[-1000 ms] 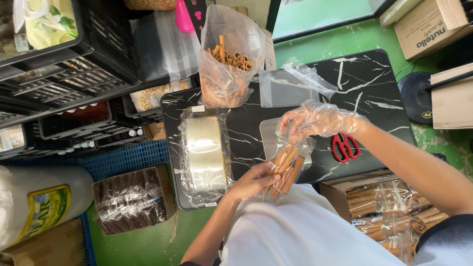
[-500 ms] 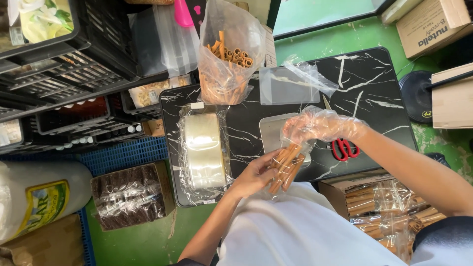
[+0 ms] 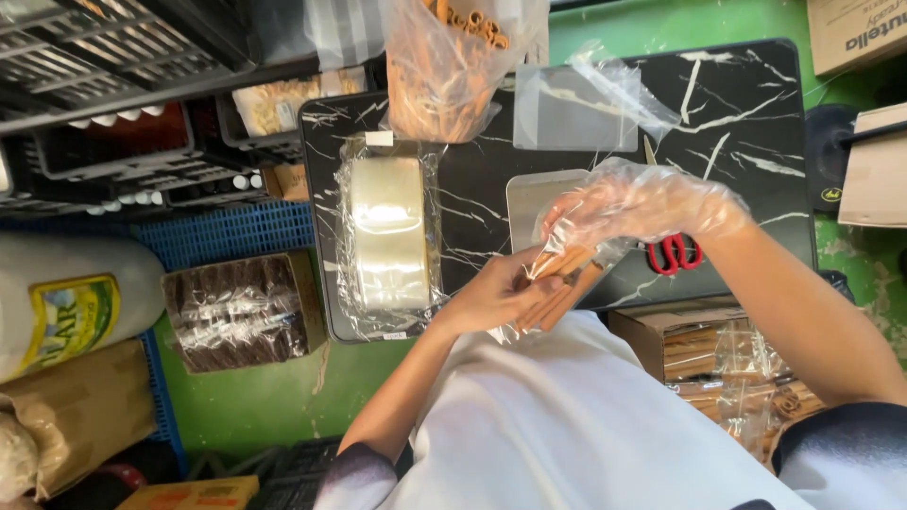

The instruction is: The person picks up cinnamon sticks from a large bag, places them on a scale to measure, and then puts the measured cinnamon sticks into smaller plastic bags.

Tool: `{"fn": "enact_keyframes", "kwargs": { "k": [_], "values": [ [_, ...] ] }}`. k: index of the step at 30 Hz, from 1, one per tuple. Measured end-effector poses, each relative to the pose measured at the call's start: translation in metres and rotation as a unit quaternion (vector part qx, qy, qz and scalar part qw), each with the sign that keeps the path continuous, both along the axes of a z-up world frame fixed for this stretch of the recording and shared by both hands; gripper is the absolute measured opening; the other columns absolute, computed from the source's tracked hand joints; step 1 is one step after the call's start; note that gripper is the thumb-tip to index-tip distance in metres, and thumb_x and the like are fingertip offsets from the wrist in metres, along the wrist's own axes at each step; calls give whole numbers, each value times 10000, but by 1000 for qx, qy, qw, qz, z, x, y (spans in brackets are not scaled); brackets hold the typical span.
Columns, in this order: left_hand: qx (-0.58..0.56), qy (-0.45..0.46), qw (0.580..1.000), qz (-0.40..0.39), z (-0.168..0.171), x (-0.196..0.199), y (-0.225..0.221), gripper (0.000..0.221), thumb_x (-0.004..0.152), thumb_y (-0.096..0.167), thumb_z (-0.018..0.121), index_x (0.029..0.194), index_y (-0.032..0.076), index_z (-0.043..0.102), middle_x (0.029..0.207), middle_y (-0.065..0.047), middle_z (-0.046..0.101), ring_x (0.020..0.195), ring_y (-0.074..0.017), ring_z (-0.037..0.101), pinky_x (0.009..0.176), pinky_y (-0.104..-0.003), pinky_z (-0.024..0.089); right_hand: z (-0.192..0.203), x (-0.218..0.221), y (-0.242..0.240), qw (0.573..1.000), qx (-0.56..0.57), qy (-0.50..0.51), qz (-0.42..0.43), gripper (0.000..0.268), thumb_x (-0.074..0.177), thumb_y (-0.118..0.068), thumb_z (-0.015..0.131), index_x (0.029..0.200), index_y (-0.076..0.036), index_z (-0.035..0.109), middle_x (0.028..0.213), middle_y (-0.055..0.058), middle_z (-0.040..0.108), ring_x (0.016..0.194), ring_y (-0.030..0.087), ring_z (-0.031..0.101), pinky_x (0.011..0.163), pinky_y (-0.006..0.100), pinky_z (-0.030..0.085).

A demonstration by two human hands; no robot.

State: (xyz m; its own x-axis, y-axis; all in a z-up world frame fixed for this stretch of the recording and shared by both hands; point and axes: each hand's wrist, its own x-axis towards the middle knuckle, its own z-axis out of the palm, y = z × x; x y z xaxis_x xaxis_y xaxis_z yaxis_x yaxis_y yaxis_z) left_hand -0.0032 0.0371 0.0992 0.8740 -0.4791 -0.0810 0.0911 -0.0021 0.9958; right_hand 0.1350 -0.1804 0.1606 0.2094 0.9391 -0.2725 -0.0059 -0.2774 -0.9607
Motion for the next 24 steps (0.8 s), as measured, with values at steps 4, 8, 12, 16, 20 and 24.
{"fn": "enact_keyframes", "kwargs": {
  "k": [4, 8, 12, 16, 20, 24],
  "values": [
    [-91, 23, 995, -22, 0, 2, 0, 66, 953, 166, 671, 984, 119, 707, 592, -5, 599, 577, -53, 510, 470, -200, 441, -12, -12, 0, 998, 59, -17, -30, 327, 959, -385, 666, 874, -90, 778, 1005, 85, 779, 672, 125, 676, 839, 315, 518],
    [-80, 33, 996, -35, -3, 1, -2, 71, 966, 158, 654, 951, 90, 667, 636, -20, 577, 633, -94, 507, 524, -241, 441, -19, -19, -4, 986, 137, -53, -76, 364, 917, -452, 687, 759, -132, 757, 1115, 114, 784, 593, 109, 670, 619, 262, 507],
    [-51, 22, 997, -50, -11, 2, -2, 94, 956, 163, 673, 917, 82, 648, 615, -9, 543, 614, -101, 522, 537, -234, 439, -18, -30, -4, 983, 55, -57, -165, 271, 816, -343, 810, 830, -72, 811, 1093, 161, 786, 874, 198, 726, 810, 392, 549],
    [-28, 3, 998, -50, -21, 4, -4, 183, 931, 204, 712, 858, 70, 610, 610, -39, 515, 633, -127, 509, 533, -288, 428, -1, -41, 4, 966, 100, -68, -230, 217, 786, -219, 852, 861, -33, 767, 913, 140, 763, 790, 176, 703, 819, 348, 568],
    [-27, 3, 999, -36, -37, -2, 0, 189, 923, 181, 740, 837, 74, 610, 615, -25, 520, 643, -106, 513, 536, -255, 421, 10, -41, 1, 917, 221, -255, -213, 126, 805, -125, 831, 838, -58, 729, 922, 111, 732, 834, 234, 736, 866, 373, 574],
    [-30, 1, 999, -43, 17, 6, 8, 199, 912, 206, 761, 839, 76, 630, 620, -36, 591, 618, -107, 546, 541, -235, 450, 14, -46, -6, 921, 194, -269, -203, 111, 812, -122, 817, 850, -74, 725, 936, 103, 723, 844, 232, 731, 868, 374, 574]
  ]
}}
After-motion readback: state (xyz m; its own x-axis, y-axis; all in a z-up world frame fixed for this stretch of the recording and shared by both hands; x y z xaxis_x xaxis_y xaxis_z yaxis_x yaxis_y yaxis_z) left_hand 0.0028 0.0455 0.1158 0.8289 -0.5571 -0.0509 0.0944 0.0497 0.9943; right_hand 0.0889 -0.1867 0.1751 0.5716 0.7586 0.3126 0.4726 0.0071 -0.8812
